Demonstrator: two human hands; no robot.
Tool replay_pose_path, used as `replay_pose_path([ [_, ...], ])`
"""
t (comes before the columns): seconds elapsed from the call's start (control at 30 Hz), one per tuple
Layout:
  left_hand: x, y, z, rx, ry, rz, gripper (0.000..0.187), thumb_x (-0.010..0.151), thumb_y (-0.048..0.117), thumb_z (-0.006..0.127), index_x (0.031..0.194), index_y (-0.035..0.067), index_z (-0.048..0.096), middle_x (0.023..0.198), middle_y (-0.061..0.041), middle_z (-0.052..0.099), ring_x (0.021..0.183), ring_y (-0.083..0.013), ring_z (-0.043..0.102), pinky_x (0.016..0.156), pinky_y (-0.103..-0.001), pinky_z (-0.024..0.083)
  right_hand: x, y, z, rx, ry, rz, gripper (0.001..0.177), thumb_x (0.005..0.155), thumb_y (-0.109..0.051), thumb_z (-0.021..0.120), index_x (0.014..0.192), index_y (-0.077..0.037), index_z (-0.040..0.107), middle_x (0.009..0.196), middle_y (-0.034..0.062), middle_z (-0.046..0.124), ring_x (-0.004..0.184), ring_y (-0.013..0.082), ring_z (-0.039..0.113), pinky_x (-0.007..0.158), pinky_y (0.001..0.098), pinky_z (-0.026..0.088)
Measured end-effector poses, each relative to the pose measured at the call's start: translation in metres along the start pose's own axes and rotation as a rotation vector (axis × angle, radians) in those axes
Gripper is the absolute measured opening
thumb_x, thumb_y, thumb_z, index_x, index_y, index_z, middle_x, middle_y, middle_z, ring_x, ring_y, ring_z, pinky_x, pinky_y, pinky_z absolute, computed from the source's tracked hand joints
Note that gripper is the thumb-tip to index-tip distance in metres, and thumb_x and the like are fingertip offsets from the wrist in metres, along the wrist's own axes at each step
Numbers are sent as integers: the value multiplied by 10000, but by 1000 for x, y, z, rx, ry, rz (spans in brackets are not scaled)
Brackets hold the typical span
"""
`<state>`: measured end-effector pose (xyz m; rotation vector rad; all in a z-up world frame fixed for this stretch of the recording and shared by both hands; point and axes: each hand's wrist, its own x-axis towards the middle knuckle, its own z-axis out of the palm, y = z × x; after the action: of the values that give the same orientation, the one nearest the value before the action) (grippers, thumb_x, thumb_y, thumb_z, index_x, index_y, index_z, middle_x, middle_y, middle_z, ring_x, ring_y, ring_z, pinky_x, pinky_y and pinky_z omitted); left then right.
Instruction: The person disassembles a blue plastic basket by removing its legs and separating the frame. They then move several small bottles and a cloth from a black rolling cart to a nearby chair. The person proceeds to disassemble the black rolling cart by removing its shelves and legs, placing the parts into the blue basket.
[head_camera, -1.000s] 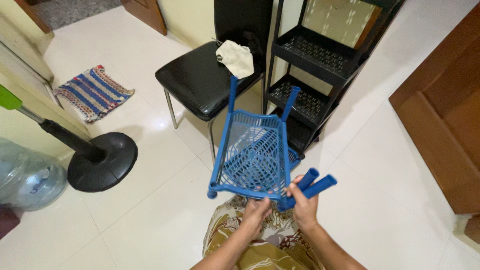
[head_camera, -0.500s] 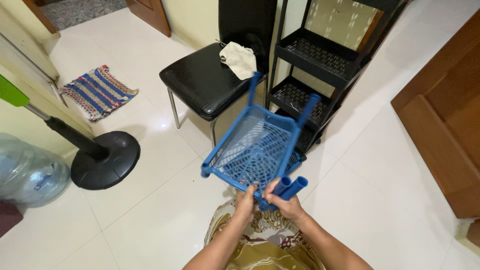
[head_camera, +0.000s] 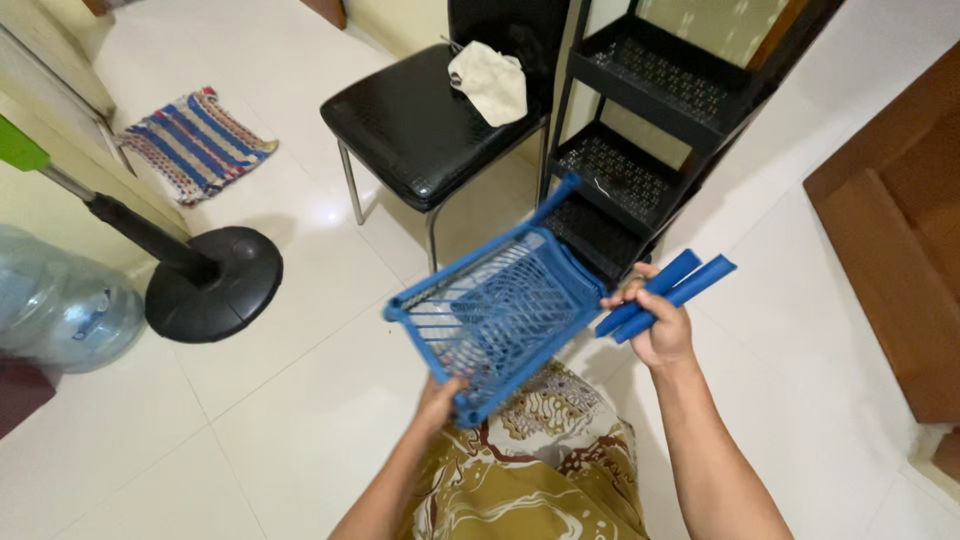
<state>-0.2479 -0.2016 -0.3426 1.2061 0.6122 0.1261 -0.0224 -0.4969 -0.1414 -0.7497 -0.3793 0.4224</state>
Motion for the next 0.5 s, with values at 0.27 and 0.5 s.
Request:
replay_pose_path([
  [0.27,-41,23,-109,45,138,-219,805,795,355,571,1542,188,323,1298,-79,662,1046,-290,674,762,-502,603,22,92,-121,-166,629,400,264,974,-117,582,1238,-105,567,882,99,637,758,289,662,693,470,580],
  [0.5,-33,-6,-111,-20,239,-322,723,792,282,583,1493,219,416,1231,-65,662,962,-256,645,731,-465,581,43,184,-160,-54,765,758,75,980,-175,599,1023,-114,587,809,72,621,737,294,663,661,503,582],
])
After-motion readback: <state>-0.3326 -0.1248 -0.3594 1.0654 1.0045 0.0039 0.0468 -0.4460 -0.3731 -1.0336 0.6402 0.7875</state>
